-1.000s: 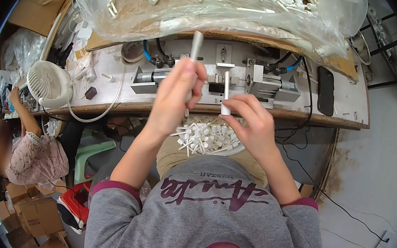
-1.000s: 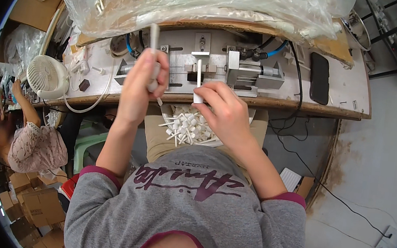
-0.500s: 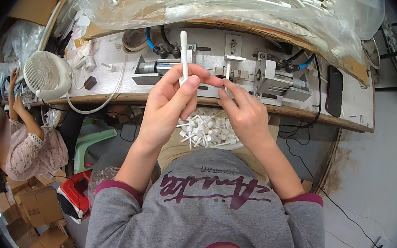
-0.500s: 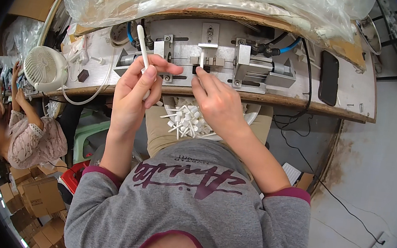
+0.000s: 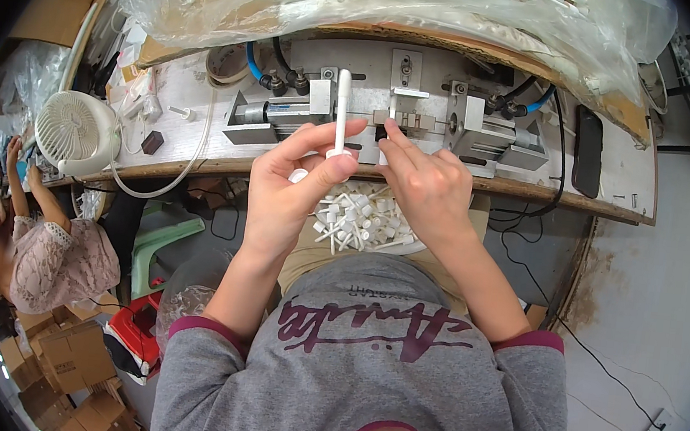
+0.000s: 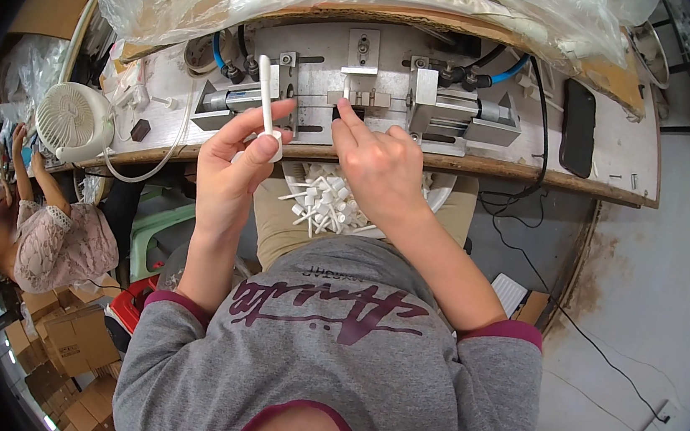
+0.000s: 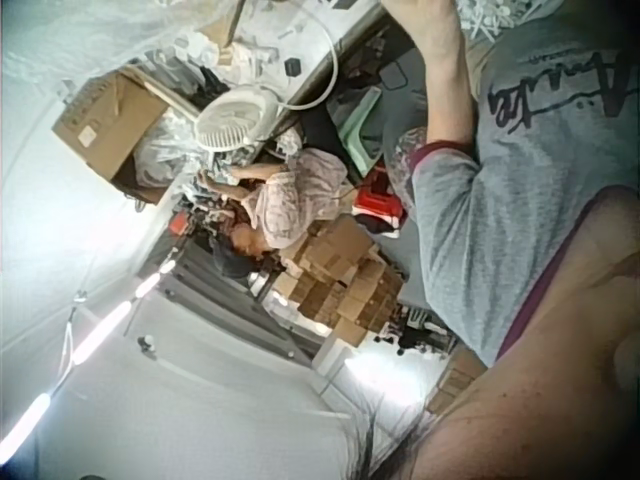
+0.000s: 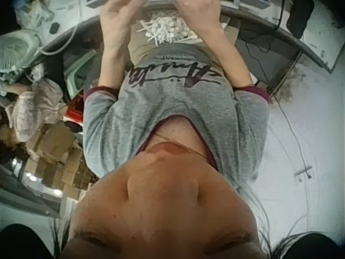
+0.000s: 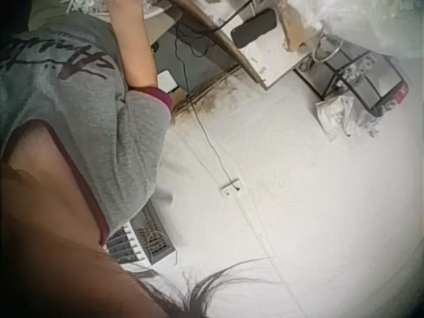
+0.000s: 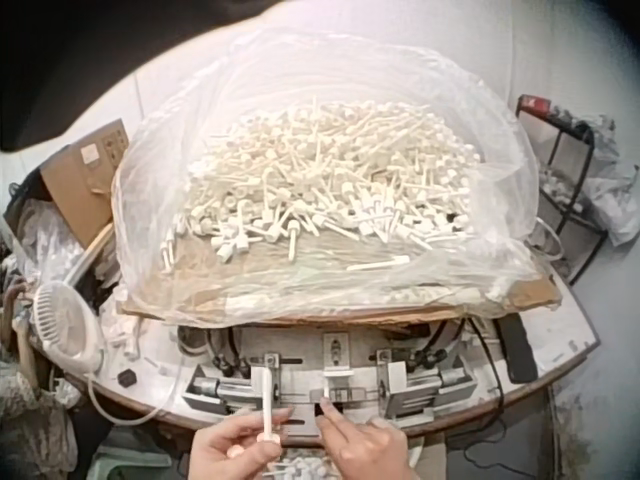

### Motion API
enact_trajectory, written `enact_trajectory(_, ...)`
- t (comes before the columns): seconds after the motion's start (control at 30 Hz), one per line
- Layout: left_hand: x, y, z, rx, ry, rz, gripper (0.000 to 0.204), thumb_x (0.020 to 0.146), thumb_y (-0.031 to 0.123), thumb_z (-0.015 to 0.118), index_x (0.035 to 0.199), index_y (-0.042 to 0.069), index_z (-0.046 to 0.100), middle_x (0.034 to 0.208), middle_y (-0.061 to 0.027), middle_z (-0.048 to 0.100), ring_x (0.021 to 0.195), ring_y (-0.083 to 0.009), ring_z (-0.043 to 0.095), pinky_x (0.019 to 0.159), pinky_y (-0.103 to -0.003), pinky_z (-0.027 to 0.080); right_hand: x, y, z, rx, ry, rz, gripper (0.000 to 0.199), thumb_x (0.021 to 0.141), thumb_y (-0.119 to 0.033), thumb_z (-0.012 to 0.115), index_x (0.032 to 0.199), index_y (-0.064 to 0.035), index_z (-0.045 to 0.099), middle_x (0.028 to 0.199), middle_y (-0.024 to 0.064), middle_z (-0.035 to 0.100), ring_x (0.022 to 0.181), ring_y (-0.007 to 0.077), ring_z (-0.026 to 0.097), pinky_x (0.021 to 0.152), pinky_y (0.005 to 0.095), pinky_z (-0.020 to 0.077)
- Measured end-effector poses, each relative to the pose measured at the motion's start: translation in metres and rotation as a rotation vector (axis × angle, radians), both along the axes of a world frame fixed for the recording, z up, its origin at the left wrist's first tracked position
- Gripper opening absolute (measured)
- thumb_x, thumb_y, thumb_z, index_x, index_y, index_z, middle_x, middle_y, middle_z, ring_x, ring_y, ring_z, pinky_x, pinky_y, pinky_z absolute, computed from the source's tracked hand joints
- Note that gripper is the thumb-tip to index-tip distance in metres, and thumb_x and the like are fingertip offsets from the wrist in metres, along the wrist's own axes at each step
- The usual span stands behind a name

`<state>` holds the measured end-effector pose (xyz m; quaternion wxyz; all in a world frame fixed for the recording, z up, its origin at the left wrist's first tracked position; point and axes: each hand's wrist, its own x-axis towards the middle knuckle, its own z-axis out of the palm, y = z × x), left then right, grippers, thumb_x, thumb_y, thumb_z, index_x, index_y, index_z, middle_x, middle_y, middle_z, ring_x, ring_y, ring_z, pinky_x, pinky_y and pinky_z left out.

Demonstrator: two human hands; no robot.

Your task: Assembling small white plastic components using a pneumatic manual press at a workbench.

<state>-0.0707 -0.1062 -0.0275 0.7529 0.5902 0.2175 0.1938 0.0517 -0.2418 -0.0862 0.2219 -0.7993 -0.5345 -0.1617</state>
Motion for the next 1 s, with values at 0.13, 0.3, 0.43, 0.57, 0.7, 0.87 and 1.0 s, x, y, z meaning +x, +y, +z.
enact_trajectory(0.13,-0.007,0.005,-0.012,-0.171,-0.021,-0.016,0.028,0.082,0.001,0.075,0.108,-0.004,0.067,0.100,-0.0114,0.071,0.089,-0.0119,0.068,0.081,-0.023,0.053,0.002,-0.001,0.000,-0.085,0.019,-0.001,0.030,0.067,-0.016,0.081,0.094,-0.0097,0.071,0.112,0.0046,0.072,0.052,0.0175,0.060,0.053,0.0271,0.0468)
enact_trajectory(0.3,-0.007,0.000,-0.016,-0.215,-0.049,0.001,0.025,0.082,-0.001,0.075,0.105,-0.005,0.067,0.097,-0.0132,0.072,0.091,-0.0157,0.069,0.084,-0.026,0.055,0.002,0.001,0.002,-0.103,0.004,0.007,0.031,0.068,-0.017,0.081,0.096,-0.0094,0.071,0.112,0.0052,0.072,0.055,0.0186,0.063,0.055,0.0282,0.0495)
enact_trajectory(0.43,-0.008,0.000,-0.022,-0.214,-0.042,0.039,0.024,0.081,-0.001,0.075,0.104,-0.005,0.067,0.095,-0.0128,0.072,0.088,-0.0157,0.070,0.081,-0.026,0.055,0.000,-0.004,0.018,0.055,0.200,0.077,0.030,0.071,-0.015,0.076,0.098,-0.0053,0.067,0.107,0.0101,0.071,0.069,0.0227,0.069,0.060,0.0314,0.0539)
enact_trajectory(0.57,-0.006,-0.007,-0.031,-0.173,0.015,-0.032,0.022,0.081,0.000,0.076,0.102,-0.004,0.068,0.090,-0.0114,0.072,0.081,-0.0120,0.068,0.074,-0.024,0.054,-0.016,-0.012,0.046,0.325,0.464,0.256,0.039,0.069,-0.016,0.082,0.103,-0.0050,0.066,0.095,0.0068,0.067,0.072,0.0220,0.067,0.063,0.0313,0.0552)
enact_trajectory(0.7,-0.004,-0.012,-0.031,-0.077,0.087,-0.090,0.028,0.079,0.004,0.078,0.104,-0.002,0.067,0.092,-0.0082,0.071,0.071,-0.0071,0.059,0.069,-0.019,0.049,-0.019,-0.019,0.035,0.314,0.479,0.205,0.026,0.073,-0.011,0.078,0.096,-0.0031,0.067,0.095,0.0070,0.066,0.077,0.0229,0.068,0.063,0.0323,0.0548)
enact_trajectory(0.87,-0.015,-0.001,-0.022,0.101,0.009,-0.125,0.048,0.081,0.000,0.072,0.126,-0.001,0.055,0.120,-0.0117,0.061,0.084,-0.0040,0.051,0.078,-0.018,0.040,-0.005,-0.022,0.020,0.189,0.340,0.116,0.023,0.072,-0.007,0.078,0.090,-0.0020,0.064,0.112,0.0121,0.067,0.092,0.0244,0.067,0.078,0.0359,0.0538)
enact_trajectory(1.0,-0.016,0.003,-0.006,-0.109,-0.170,-0.137,0.039,0.093,0.001,0.057,0.130,-0.004,0.046,0.136,-0.0218,0.051,0.114,-0.0172,0.057,0.100,-0.031,0.044,0.006,-0.009,0.005,0.029,0.007,0.141,0.023,0.070,-0.008,0.075,0.087,-0.0022,0.061,0.114,0.0123,0.069,0.079,0.0212,0.067,0.075,0.0324,0.0514)
